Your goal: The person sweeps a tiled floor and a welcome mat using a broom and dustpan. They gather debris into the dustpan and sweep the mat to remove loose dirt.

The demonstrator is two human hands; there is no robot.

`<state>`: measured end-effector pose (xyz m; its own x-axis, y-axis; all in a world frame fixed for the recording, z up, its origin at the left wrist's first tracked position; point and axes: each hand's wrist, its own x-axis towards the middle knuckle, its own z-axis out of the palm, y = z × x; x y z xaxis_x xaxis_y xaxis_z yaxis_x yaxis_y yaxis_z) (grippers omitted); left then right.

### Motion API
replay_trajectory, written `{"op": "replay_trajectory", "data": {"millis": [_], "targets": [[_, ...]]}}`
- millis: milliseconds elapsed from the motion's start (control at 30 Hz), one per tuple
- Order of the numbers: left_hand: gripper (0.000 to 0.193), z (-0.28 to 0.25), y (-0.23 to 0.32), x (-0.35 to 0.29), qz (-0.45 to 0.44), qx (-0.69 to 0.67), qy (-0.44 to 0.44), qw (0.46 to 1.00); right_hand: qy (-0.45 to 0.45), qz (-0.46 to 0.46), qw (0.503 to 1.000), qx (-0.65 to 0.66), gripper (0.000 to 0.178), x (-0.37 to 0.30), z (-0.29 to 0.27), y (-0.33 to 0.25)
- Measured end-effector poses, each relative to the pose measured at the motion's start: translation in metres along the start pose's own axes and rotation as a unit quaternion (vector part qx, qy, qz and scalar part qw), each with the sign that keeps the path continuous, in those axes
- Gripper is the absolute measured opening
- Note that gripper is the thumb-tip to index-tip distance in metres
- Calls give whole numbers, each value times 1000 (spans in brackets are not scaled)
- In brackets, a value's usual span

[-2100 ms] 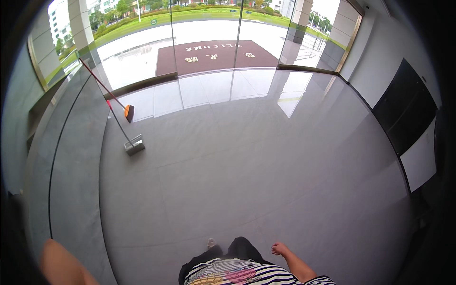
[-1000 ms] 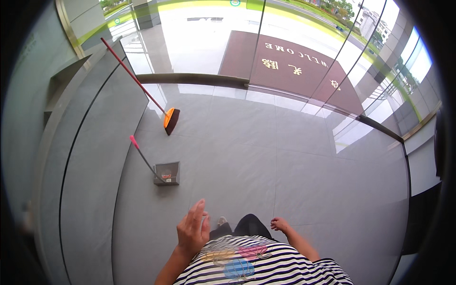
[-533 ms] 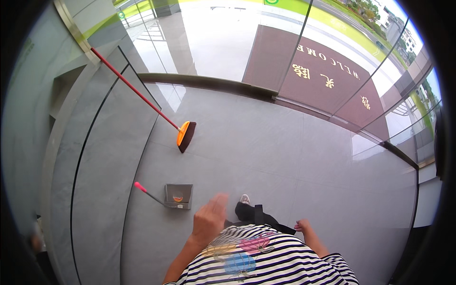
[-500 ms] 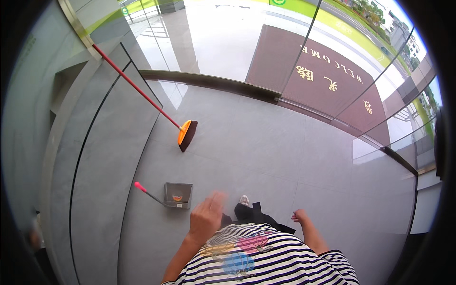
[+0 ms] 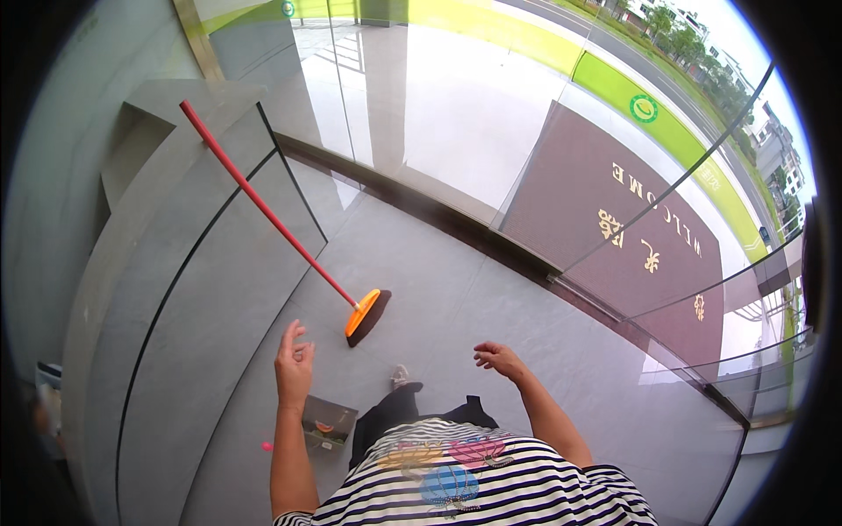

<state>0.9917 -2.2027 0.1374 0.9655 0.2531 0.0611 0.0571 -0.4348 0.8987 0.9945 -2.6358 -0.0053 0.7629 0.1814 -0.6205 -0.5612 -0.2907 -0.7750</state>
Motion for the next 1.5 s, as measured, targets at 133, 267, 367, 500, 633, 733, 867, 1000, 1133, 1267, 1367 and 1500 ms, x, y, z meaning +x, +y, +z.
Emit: {"op": "replay_trajectory", "data": {"millis": [133, 267, 367, 500, 633, 733, 867, 1000, 1133, 1267, 1367, 1500], "targets": [[48, 2, -23, 142, -118, -135, 78, 981, 80, 224, 969, -63, 27, -10, -50, 101], [62, -26, -61, 242, -171, -110, 182, 962, 125, 262, 956, -37, 16, -45, -92, 123], [75, 13, -65, 308, -225, -133, 190, 946, 68, 195, 940, -272, 14, -47, -174, 257], [83, 39, -92, 369, -250, -195, 227, 921, 4, 30, 834, -551, 11, 16, -243, 253], [73, -2, -103, 385, -208, -175, 326, 905, 150, 273, 941, 130, 24, 147, -269, 13], [53, 15, -114, 385, -210, -159, 321, 910, 161, 175, 970, 52, 26, 210, -311, -97], [41, 20, -113, 385, -243, -115, 321, 908, 170, 69, 979, 90, 20, 286, -336, -196], [37, 49, -72, 381, -242, -26, 89, 966, 114, 36, 990, 72, 21, 311, -290, -268], [25, 132, 7, 401, -130, 83, -23, 988, -24, -48, 993, 101, 25, 302, -216, -363], [27, 214, 72, 404, 10, -70, -98, 993, -153, -291, 938, 111, 53, 280, -149, -494], [34, 265, 98, 401, 94, -46, -137, 985, -216, -438, 859, 154, 73, 252, -135, -554], [21, 314, 144, 404, 158, -96, -148, 972, -405, -484, 767, 110, 62, 224, -184, -590]]}}
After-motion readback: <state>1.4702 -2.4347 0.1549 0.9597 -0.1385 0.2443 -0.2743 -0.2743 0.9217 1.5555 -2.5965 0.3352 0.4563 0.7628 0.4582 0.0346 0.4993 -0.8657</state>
